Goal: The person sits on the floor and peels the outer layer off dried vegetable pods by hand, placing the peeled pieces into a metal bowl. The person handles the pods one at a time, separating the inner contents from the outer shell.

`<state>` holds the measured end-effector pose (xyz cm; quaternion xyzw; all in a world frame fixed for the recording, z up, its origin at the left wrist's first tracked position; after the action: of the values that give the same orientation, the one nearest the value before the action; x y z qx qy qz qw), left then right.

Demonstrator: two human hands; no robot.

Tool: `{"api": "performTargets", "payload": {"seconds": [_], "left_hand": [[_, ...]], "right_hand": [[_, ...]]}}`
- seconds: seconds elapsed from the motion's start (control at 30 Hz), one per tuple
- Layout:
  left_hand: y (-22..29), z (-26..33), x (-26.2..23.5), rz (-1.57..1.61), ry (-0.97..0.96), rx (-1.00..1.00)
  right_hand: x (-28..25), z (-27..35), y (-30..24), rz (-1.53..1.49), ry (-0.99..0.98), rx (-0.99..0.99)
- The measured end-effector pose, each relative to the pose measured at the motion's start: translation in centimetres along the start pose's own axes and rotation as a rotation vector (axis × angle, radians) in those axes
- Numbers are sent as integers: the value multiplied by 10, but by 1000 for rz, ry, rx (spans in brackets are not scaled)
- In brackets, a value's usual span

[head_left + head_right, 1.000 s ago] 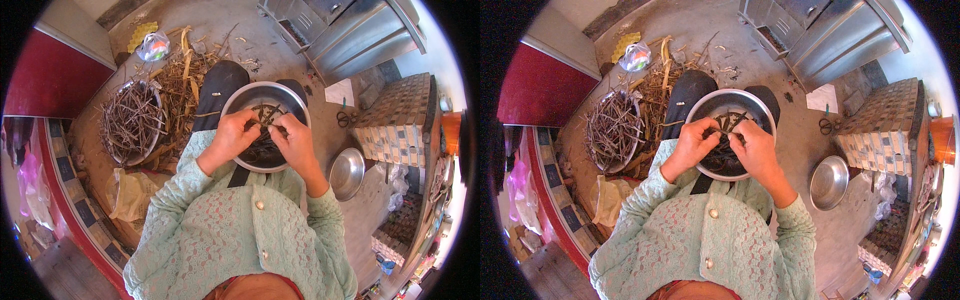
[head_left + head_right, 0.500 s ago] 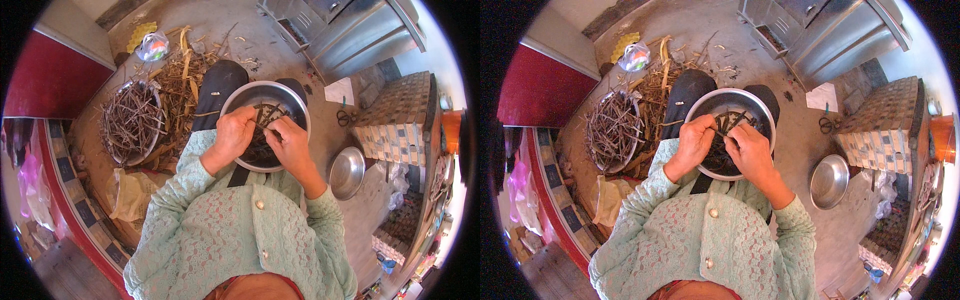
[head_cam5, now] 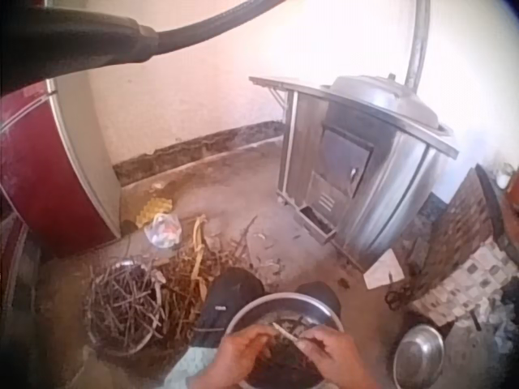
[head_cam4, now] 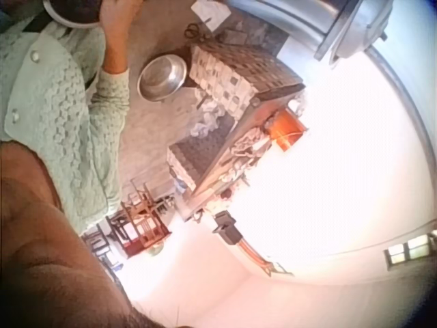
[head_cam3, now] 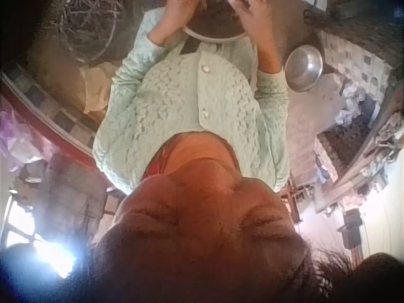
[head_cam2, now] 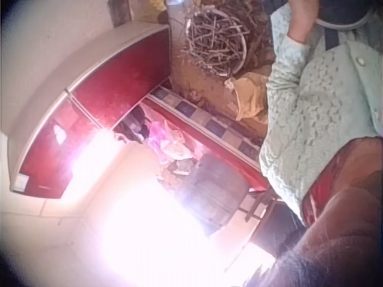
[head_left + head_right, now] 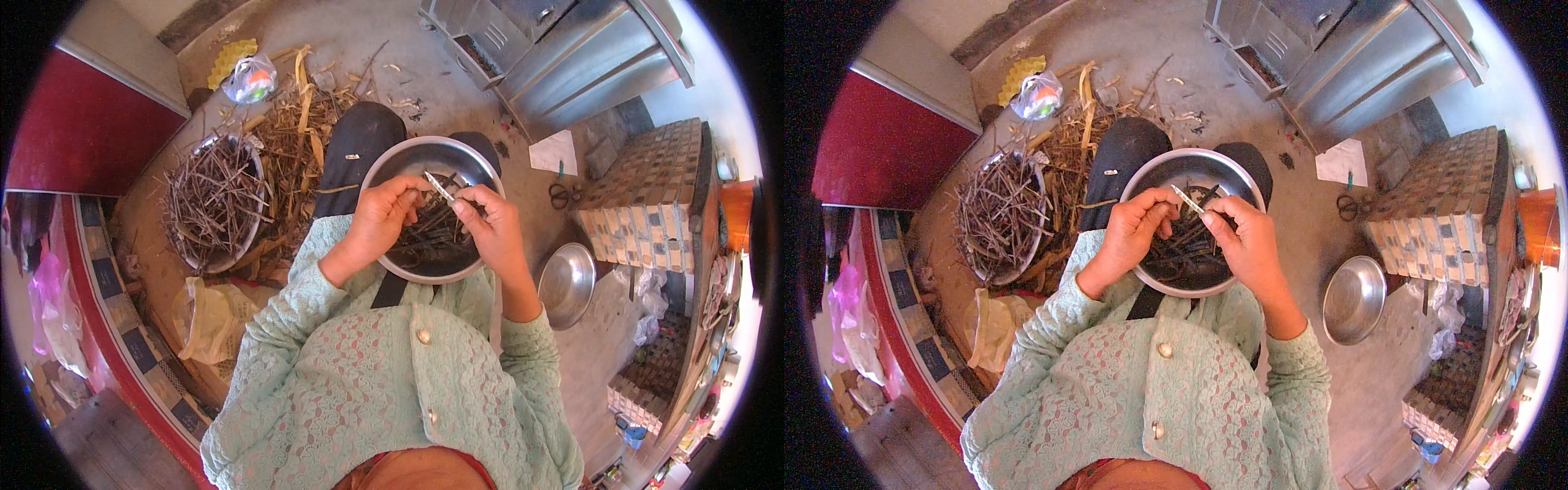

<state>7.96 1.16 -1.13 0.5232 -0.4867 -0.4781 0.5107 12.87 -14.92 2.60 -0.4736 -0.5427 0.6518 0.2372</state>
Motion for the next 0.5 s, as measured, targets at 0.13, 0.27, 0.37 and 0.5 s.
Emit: {"api": "performTargets", "payload": {"seconds": [0.13, 0.27, 0.37, 0.5], "left_hand": [[-6, 0, -2, 288, -46, -93], [-8, -2, -1, 447, -81, -103], [-5, -2, 0, 521, -103, -128], [-3, -3, 0, 607, -141, -163]], "right_hand": [[4, 0, 4, -138, -75, 78], [7, 0, 8, -221, -102, 87], [9, 1, 12, -270, -118, 126], [11, -2, 13, -367, -102, 100]]}}
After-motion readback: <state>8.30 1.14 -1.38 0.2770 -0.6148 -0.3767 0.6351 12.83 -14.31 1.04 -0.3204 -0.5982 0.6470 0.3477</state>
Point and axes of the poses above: each hand's wrist, its own z-axis away from the middle knuckle, its own x-axis out of the palm, y = z × x, the point moved 6 cm from there along -z, towards the middle knuckle, and after that the axes turned 1 degree about -z, right-handed, at the moved point
